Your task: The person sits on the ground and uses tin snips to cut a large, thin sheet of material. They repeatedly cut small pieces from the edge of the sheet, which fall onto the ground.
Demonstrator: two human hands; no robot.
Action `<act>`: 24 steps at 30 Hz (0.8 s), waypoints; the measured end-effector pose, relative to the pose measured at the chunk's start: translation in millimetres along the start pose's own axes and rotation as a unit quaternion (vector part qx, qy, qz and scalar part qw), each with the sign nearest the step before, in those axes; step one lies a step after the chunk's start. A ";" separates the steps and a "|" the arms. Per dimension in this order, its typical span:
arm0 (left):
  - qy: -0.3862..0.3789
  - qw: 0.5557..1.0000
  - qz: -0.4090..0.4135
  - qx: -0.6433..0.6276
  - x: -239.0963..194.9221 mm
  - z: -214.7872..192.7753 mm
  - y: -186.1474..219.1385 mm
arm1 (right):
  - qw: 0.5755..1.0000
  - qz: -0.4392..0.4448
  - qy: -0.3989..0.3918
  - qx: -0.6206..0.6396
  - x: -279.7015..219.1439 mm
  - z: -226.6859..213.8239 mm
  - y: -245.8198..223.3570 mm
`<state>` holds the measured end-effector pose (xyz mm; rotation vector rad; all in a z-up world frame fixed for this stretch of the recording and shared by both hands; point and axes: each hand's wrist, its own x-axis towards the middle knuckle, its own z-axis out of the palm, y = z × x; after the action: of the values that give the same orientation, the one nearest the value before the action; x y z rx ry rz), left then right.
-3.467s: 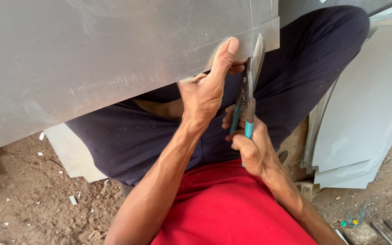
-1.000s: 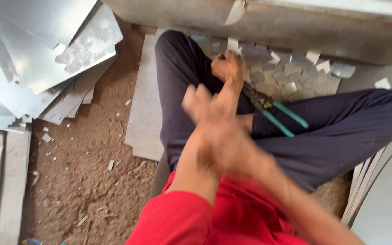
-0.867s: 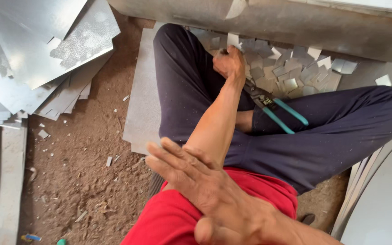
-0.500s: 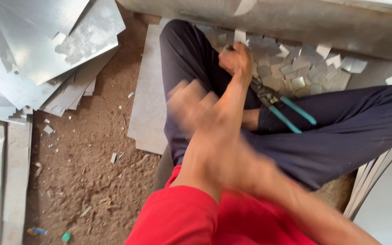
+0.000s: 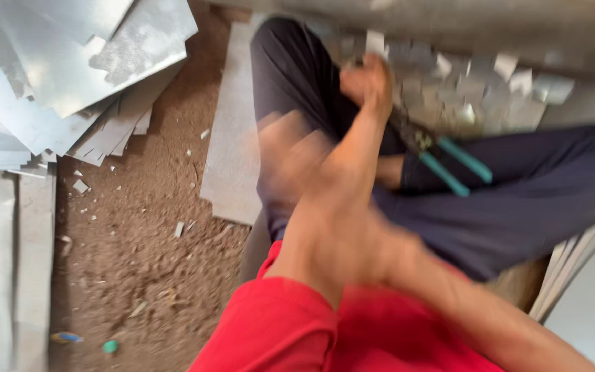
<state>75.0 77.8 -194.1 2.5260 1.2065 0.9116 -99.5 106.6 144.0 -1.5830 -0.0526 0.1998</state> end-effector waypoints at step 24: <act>-0.112 0.936 0.133 -0.305 273.9 -223.3 24.4 | 0.644 -0.045 -0.183 -0.741 78.7 -193.0 127.6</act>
<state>85.9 250.8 114.8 2.2146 0.4219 0.8520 -2.9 -74.5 11.4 -3.1652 -0.7966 0.4598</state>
